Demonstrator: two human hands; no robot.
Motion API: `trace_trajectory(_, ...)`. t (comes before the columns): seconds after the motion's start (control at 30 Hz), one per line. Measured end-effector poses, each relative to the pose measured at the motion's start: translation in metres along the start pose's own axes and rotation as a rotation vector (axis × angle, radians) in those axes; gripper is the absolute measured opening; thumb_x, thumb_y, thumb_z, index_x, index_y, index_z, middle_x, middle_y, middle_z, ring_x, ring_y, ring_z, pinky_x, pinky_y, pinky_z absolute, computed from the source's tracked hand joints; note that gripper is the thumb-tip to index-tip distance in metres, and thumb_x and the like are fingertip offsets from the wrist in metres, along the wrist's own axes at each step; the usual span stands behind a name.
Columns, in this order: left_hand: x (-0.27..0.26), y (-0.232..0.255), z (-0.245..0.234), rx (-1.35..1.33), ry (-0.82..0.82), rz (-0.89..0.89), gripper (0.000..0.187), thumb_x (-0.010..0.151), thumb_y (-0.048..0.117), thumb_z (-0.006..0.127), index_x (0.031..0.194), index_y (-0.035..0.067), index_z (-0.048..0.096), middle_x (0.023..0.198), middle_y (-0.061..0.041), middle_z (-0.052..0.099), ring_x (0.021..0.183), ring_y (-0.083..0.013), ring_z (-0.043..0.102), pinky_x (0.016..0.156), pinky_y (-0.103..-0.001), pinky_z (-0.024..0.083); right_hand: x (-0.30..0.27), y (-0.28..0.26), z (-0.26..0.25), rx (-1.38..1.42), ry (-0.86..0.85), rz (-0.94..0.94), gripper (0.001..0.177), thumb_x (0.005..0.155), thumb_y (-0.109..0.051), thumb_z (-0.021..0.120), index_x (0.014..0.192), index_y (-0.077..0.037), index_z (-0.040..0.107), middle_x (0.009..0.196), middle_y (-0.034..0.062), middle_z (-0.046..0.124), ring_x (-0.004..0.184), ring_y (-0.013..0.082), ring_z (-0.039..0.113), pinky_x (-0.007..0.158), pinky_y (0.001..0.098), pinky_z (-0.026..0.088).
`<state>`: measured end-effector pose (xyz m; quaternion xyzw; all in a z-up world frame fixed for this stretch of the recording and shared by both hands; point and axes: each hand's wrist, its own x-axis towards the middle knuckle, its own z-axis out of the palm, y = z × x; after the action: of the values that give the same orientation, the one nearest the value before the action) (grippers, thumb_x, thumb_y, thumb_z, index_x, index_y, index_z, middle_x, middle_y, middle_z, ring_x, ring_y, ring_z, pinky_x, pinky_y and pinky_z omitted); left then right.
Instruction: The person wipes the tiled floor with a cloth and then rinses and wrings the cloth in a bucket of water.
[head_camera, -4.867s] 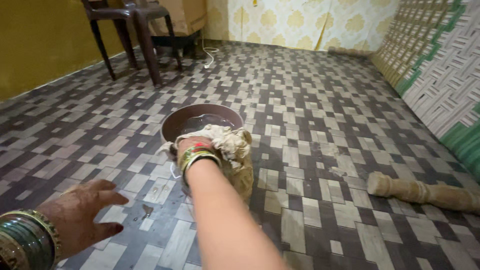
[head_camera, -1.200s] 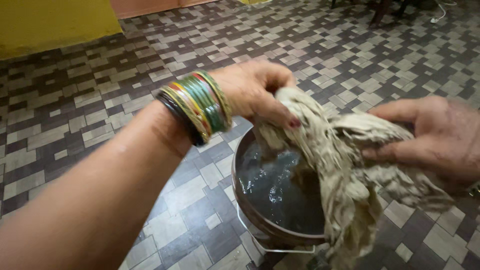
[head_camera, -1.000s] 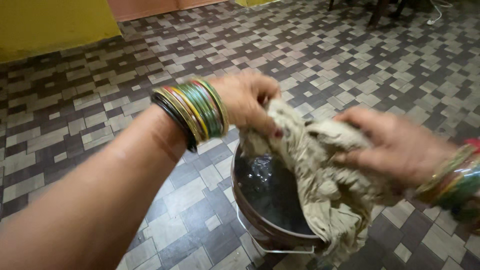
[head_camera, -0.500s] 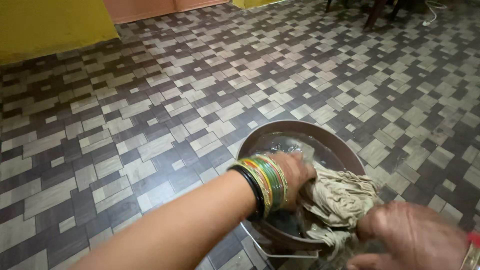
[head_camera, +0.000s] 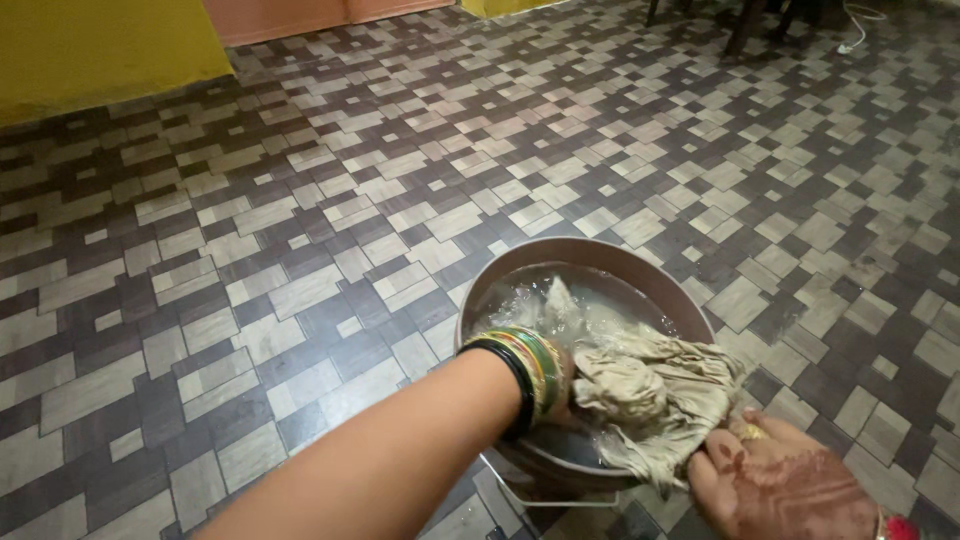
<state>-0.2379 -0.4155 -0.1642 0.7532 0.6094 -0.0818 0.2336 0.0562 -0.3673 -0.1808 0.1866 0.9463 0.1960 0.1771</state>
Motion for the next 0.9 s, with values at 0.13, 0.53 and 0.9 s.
trace_trajectory(0.13,-0.025,-0.004,-0.028,-0.026,-0.031,-0.044,0.069,0.064,0.063,0.08,0.111,0.012,0.079,0.111,-0.014,0.078,0.102,-0.0325,0.075,0.092,-0.043,0.057,0.005,0.008,-0.095,0.209,-0.663,0.328,0.025,0.105,-0.044,0.049,0.117,-0.027,0.063,0.108,-0.0102,0.07,0.099,0.0012,0.071,0.095,0.0209,0.063)
trace_trajectory(0.53,-0.088,-0.012,-0.104,-0.114,-0.026,-0.135,0.055,0.064,0.046,0.082,0.114,0.024,0.08,0.105,-0.004,0.081,0.095,-0.0208,0.078,0.085,-0.036,0.061,0.049,0.1,-0.203,1.782,0.217,0.624,0.039,0.11,-0.031,0.049,0.114,0.006,0.057,0.1,0.028,0.07,0.09,0.0416,0.071,0.09,0.0589,0.061)
trace_trajectory(0.9,-0.078,0.0,-0.098,0.146,0.204,-0.139,0.062,0.067,0.059,0.087,0.101,0.007,0.078,0.108,-0.018,0.072,0.102,-0.031,0.07,0.091,-0.04,0.058,0.09,0.016,-0.206,0.759,-0.424,0.43,0.041,0.088,-0.017,0.074,0.125,-0.023,0.057,0.119,0.0019,0.073,0.102,0.0158,0.075,0.082,0.0289,0.063)
